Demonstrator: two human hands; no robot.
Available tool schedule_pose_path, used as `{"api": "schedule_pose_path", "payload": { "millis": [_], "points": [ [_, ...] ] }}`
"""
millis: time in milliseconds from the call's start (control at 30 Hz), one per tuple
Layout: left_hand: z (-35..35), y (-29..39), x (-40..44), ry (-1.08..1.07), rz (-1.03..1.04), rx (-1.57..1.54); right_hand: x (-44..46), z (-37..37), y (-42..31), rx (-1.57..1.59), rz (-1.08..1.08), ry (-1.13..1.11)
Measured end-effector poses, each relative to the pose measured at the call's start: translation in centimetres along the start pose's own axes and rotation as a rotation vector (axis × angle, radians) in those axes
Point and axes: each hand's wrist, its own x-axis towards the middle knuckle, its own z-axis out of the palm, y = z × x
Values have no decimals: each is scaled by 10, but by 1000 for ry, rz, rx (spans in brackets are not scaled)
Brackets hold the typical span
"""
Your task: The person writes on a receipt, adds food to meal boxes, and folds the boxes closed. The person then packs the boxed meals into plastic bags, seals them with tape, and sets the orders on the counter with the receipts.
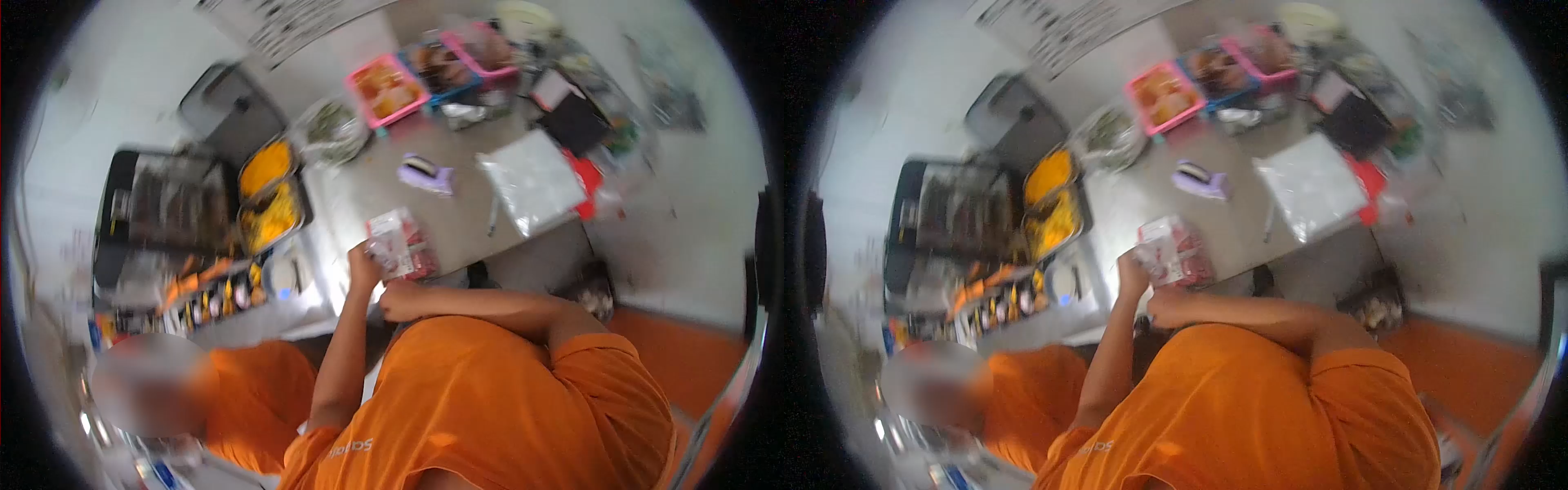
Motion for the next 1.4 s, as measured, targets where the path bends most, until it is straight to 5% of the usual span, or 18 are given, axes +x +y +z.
{"api": "schedule_pose_path", "payload": {
  "millis": [33,67,133,200,233,267,367,467,567,633,700,800,867,1033,1133,1233,1400],
  "points": [
    [-8,0,5,-66,-92,126,-8,-6,-15,43,107,18],
    [-9,-20,9,36,321,266,-12,-2,-9,20,129,140],
    [-20,-56,26,-136,485,305,-30,-14,-9,-36,173,361],
    [-28,6,16,-288,293,7,-69,-38,-31,24,276,742],
    [-28,42,12,-430,369,155,-84,-36,-44,-7,402,857],
    [-21,82,-3,-464,599,184,-105,-28,-55,-175,476,865],
    [2,160,-66,-582,553,54,-139,21,-94,-112,813,935],
    [13,209,-111,-669,932,88,-173,78,-85,-91,576,1442],
    [18,256,-169,-800,1074,-73,-254,107,-167,-449,764,1409],
    [13,294,-211,-943,1019,-324,-321,113,-244,-609,736,1372],
    [17,313,-232,-1036,987,-535,-372,141,-300,-233,1088,1398],
    [25,318,-247,-1118,964,-658,-431,181,-416,-128,1306,1616],
    [38,309,-250,-1145,913,-644,-457,191,-490,416,1576,1739],
    [63,284,-275,-1204,772,-542,-544,289,-483,-56,2242,1482],
    [70,278,-303,-1239,696,-467,-586,333,-434,-193,2245,1529],
    [84,277,-336,-1158,753,-423,-614,302,-461,80,2075,1485],
    [99,281,-395,-1071,707,-408,-852,342,-434,-619,1949,2341]
  ]
}}
